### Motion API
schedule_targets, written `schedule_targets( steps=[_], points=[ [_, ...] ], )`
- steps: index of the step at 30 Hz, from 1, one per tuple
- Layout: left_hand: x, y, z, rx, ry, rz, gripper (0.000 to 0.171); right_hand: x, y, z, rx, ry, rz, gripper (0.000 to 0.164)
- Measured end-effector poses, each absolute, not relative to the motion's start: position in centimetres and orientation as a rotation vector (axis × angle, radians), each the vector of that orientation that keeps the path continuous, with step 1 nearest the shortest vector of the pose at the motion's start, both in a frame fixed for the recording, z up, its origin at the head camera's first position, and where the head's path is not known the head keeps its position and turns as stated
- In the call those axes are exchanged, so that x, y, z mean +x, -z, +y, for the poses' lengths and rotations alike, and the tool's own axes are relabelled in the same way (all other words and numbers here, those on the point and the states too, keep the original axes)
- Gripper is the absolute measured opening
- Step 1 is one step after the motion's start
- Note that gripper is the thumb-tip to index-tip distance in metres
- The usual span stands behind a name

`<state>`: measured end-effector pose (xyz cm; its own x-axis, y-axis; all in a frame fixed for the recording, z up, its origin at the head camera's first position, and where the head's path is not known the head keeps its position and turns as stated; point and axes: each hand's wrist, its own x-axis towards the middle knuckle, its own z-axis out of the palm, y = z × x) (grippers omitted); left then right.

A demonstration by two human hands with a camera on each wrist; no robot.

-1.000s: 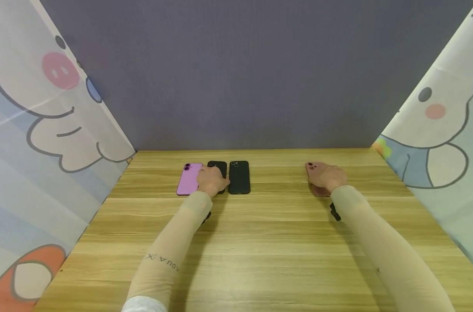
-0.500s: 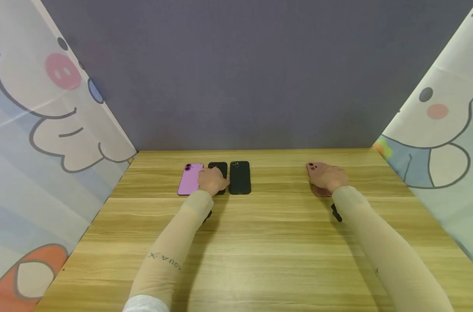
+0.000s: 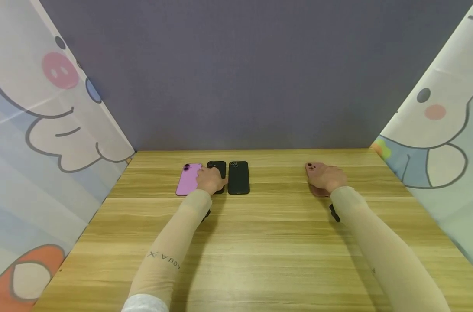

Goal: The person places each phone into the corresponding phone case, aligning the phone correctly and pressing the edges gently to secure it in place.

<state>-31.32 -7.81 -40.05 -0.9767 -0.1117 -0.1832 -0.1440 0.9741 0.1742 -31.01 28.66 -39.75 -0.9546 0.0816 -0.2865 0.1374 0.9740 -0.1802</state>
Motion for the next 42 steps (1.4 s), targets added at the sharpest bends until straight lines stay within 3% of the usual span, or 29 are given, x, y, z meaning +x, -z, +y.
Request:
schedule_targets(
  steps=[5,12,28,42],
  points=[
    [-31.0,39.9,-7.8,-0.189,-0.23,2.953,0.054,-31.1,39.9,28.6,0.16,0.272,2.832,0.066],
    [-31.2,40.6,-8.1,-0.156,-0.177,2.953,0.065,-31.1,39.7,28.5,0.157,0.278,2.829,0.069],
    [-31.0,40.2,-8.9,-0.157,-0.311,2.924,0.071,-30.7,39.4,28.4,0.17,0.269,2.831,0.07],
    [-32.0,39.6,-11.4,-0.084,-0.48,3.05,0.046,-30.6,39.7,28.3,0.188,0.254,2.85,0.07]
  ],
)
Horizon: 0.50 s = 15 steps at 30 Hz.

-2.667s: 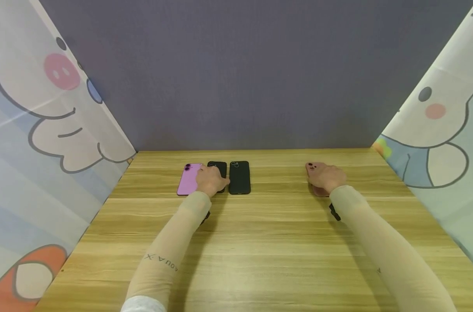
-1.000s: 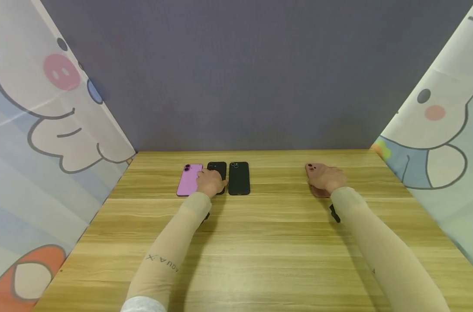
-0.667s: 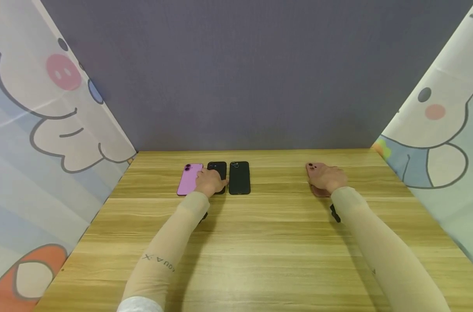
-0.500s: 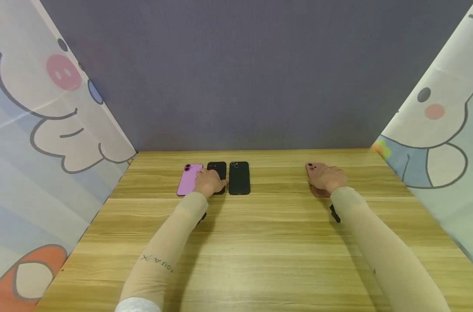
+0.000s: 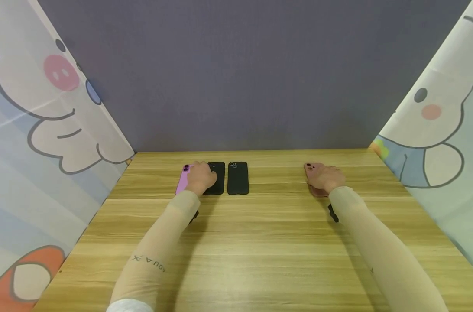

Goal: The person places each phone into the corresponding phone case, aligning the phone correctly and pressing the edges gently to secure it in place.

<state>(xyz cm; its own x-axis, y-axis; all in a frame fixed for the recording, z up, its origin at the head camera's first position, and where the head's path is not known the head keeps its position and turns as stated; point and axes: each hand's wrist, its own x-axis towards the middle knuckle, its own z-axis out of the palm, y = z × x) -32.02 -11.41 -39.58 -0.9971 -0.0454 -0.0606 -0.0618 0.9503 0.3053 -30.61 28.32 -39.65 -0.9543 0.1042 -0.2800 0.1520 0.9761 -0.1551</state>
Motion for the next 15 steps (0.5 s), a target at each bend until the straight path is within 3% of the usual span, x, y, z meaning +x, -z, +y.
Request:
schedule_targets(
  steps=[9,15],
  points=[
    [-32.2,39.5,-13.7,-0.082,-0.536,3.069,0.033,-30.6,39.7,28.3,0.168,0.252,2.85,0.071],
    [-32.3,39.3,-15.2,-0.247,-0.526,3.071,0.062,-30.9,39.7,28.3,0.182,0.246,2.844,0.072]
  ],
)
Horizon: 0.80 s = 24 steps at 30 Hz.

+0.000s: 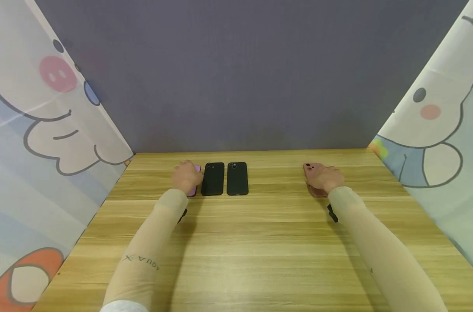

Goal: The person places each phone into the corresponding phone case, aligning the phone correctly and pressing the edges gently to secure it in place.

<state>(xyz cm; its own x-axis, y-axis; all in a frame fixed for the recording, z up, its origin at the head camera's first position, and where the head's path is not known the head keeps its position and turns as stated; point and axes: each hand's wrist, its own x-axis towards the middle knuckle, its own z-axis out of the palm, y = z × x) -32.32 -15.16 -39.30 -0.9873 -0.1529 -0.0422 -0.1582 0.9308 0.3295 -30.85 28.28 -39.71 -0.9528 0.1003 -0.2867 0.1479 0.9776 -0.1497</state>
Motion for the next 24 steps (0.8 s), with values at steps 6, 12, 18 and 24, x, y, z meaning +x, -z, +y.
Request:
schedule_targets(
  steps=[6,12,18,24],
  points=[
    [-32.3,39.4,-16.8,-0.357,-0.453,3.03,0.079,-31.0,39.5,28.2,0.183,0.236,2.848,0.072],
    [-31.9,39.6,-18.1,-0.398,-0.401,2.923,0.09,-30.8,39.6,28.2,0.165,0.239,2.828,0.069],
    [-31.5,39.3,-18.6,-0.379,-0.41,2.855,0.098,-30.8,39.7,28.1,0.165,0.245,2.843,0.069],
    [-31.7,39.4,-17.8,-0.414,-0.419,2.86,0.096,-30.7,39.6,28.1,0.16,0.255,2.841,0.069]
  ],
)
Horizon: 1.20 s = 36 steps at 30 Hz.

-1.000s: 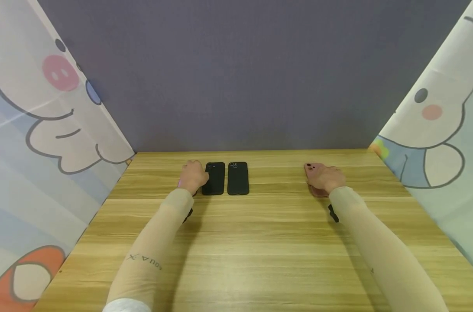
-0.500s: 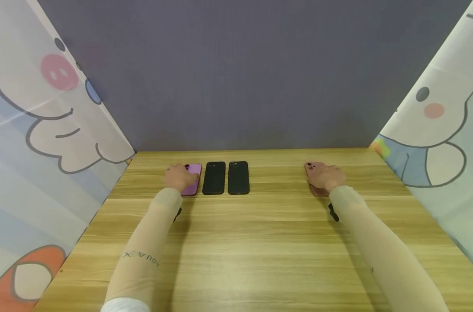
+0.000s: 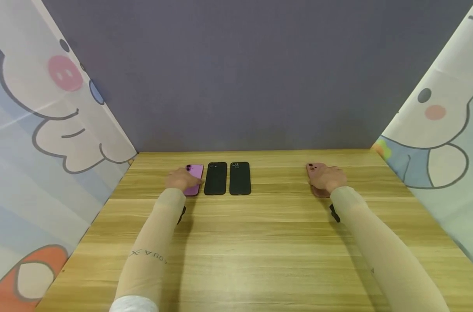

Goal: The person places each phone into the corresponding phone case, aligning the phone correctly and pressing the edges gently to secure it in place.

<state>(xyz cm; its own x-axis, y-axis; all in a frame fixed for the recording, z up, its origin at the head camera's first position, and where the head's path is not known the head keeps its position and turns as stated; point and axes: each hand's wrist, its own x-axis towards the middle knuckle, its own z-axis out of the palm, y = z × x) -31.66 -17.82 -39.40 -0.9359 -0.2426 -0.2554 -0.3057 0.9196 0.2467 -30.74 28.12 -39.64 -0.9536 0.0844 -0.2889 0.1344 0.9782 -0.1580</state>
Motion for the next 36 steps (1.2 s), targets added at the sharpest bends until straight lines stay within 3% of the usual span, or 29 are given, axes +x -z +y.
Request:
schedule_targets(
  steps=[20,36],
  points=[
    [-32.22,39.92,-17.23,-0.608,-0.759,2.752,0.096,-30.6,39.65,27.83,0.195,0.284,2.838,0.072],
    [-32.14,40.33,-17.47,-0.648,-0.741,2.815,0.097,-30.5,39.73,27.92,0.208,0.25,2.858,0.07]
  ],
)
